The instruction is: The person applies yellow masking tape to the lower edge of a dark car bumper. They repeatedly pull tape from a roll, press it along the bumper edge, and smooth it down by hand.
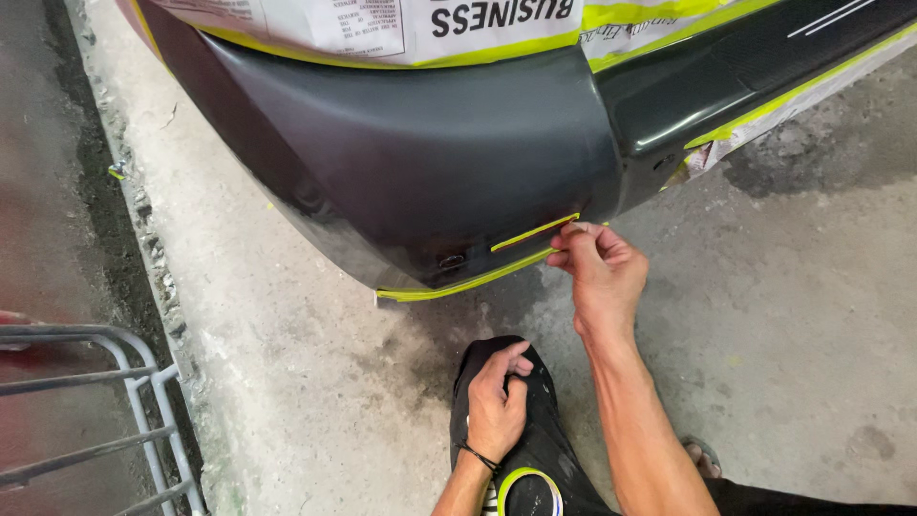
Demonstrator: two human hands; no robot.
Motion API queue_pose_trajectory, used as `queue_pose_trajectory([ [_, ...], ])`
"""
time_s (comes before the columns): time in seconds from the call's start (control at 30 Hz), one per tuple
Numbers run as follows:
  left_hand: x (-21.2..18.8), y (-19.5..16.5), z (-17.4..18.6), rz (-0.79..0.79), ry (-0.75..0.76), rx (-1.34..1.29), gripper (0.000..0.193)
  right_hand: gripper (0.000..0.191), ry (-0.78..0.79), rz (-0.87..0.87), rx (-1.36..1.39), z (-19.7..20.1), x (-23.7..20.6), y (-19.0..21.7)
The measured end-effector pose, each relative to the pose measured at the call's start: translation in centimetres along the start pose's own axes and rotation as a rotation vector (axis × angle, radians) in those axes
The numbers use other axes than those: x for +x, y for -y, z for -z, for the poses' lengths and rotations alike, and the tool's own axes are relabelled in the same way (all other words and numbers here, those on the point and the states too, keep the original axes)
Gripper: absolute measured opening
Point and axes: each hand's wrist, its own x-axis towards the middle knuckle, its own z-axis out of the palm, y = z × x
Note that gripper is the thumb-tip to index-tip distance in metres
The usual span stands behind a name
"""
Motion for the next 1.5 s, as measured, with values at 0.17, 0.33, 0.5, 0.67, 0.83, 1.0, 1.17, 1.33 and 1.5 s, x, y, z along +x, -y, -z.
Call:
queue_pose_trajectory([
  [0.17, 0.1, 0.0, 0.0, -0.015, 0.001, -0.012, 0.046, 0.022, 0.080, -0.104, -0.003, 1.3, -0.9, 0.4],
  [0.33, 0.2, 0.1, 0.1, -0.016, 0.005, -0.009, 0.046, 0.027, 0.126, -0.059, -0.016, 1.7, -1.5, 0.7],
  [0.5, 0.3, 0.4, 0.2, -0.027, 0.003, 0.005, 0.046, 0.026, -0.003, 0.186, -0.311, 1.1, -2.5, 0.9],
  [0.67, 0.2, 0.5, 0.1, -0.029, 0.016, 0.013, 0.045, 0.026, -0.040, 0.279, -0.325, 0.2, -2.8, 0.8],
  [0.83, 0.4, 0.2, 0.2, 0.014, 0.025, 0.002, 0.046, 0.025, -0.057, 0.187, -0.220, -0.2, -2.1, 0.5],
  [1.0, 0.4, -0.1, 0.3, 0.036, 0.024, 0.019, 0.047, 0.026, -0.066, 0.184, -0.238, -0.2, -2.2, 0.9],
  [1.17, 0.4, 0.1, 0.2, 0.003, 0.022, 0.011, 0.047, 0.025, -0.059, 0.092, -0.150, -0.5, -2.5, 1.5],
  [1.33, 0.5, 0.1, 0.1, 0.001, 0.024, 0.015, 0.048, 0.020, -0.043, -0.176, 0.194, -0.2, -2.3, 1.5],
  [1.5, 0.7, -0.1, 0.2, 0.002, 0.020, 0.032, 0.049, 0.023, 0.055, -0.406, 0.545, 1.0, -2.2, 0.1],
])
